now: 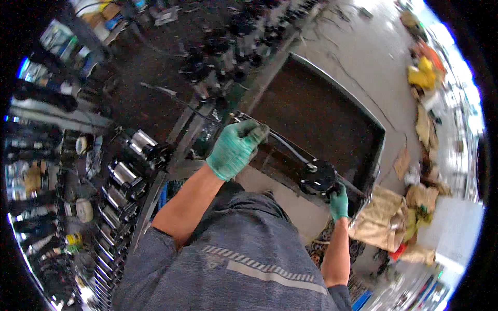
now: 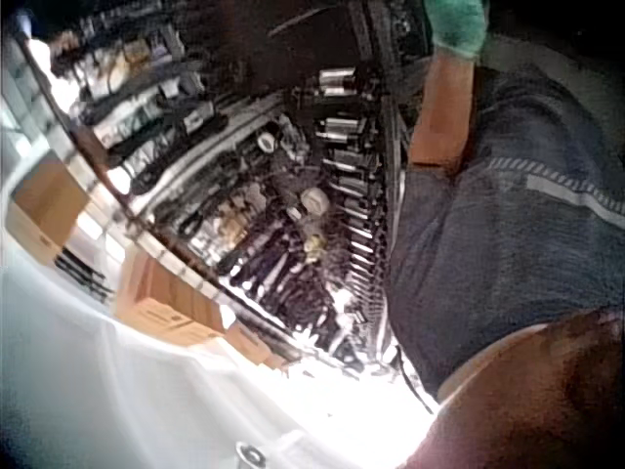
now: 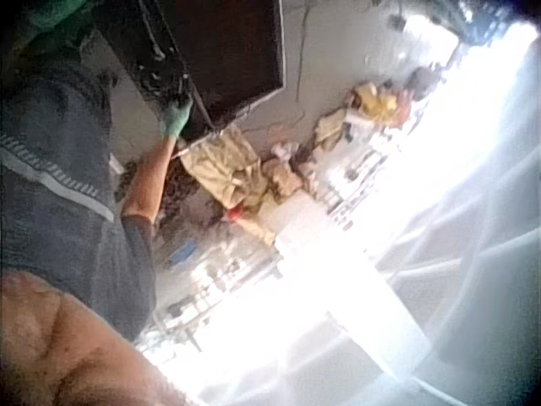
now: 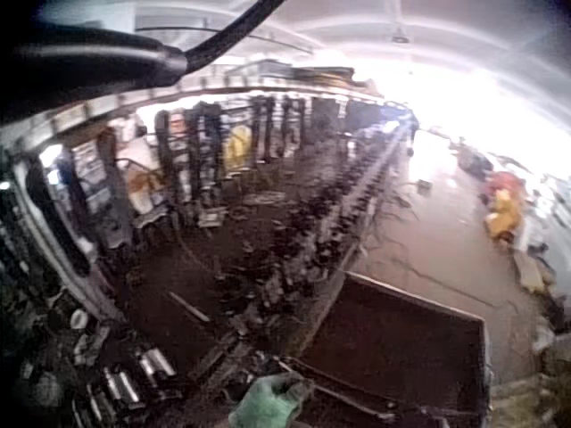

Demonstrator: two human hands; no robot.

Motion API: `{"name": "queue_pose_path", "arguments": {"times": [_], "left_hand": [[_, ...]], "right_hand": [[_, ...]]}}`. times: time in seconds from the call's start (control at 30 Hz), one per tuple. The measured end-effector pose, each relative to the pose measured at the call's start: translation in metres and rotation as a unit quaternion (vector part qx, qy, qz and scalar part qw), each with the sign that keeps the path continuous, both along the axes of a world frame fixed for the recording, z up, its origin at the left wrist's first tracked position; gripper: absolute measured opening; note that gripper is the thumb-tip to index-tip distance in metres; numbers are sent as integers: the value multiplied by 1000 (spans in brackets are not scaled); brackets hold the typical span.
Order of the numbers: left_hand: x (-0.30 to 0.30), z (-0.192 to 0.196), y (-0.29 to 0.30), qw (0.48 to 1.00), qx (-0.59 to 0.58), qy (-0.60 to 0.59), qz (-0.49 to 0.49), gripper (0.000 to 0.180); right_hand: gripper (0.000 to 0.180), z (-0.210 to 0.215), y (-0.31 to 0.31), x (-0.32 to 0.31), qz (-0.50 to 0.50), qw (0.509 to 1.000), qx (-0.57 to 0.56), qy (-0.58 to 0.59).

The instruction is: The person repeatedly picks up a cylindrical mechanical component from a metal rack, places it into a large rectangular tray, and then removes it to return it to the rack. This cycle is performed multiple times in a factory setting.

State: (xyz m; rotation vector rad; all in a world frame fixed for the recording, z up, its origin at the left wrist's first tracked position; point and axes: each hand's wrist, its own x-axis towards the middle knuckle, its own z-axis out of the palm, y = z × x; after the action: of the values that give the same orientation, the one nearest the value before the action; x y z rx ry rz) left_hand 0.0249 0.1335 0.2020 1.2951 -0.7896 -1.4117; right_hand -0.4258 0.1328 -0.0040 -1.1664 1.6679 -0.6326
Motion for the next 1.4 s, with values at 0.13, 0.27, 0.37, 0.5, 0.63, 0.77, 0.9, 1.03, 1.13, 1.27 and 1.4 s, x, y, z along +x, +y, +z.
{"name": "queue_pose_path", "arguments": {"times": [0.13, 0.27, 0.37, 0.5, 0.63, 0.77, 0.9, 1.03, 1.13, 1.27, 1.4], "left_hand": [[76, -28, 33, 987, -54, -131, 75, 31], [155, -25, 48, 961, 44, -88, 257, 30], [214, 12, 50, 940, 17, -64, 335, 30], [291, 11, 47, 895, -26, -105, 432, 25], [357, 0, 47, 875, 19, -152, 459, 24], [409, -53, 50, 873, 66, -217, 432, 27], [430, -113, 52, 848, 110, -411, 317, 41], [407, -116, 51, 825, 109, -470, 294, 51], [385, -108, 58, 735, 27, -588, 336, 54], [276, -66, 71, 838, 34, -514, 178, 26], [162, -65, 54, 989, -54, -4, 138, 27]], "right_hand": [[33, 71, -32, 80, 168, 983, -68, -29], [23, 130, -47, 212, 305, 946, -96, 55], [24, 136, -53, 305, 333, 942, -40, -28], [19, 81, -64, 427, 404, 904, -129, -55], [19, 89, -61, 531, 436, 893, -114, 8], [27, 91, -59, 582, 440, 891, -105, 41], [34, 73, -53, 616, 452, 889, -34, -70], [35, 79, -44, 615, 477, 874, -33, -82], [34, 81, -35, 582, 424, 878, -56, -216], [37, 104, -32, 509, 336, 908, 67, -243], [37, 174, -23, 453, 410, 892, -168, -86]]}}
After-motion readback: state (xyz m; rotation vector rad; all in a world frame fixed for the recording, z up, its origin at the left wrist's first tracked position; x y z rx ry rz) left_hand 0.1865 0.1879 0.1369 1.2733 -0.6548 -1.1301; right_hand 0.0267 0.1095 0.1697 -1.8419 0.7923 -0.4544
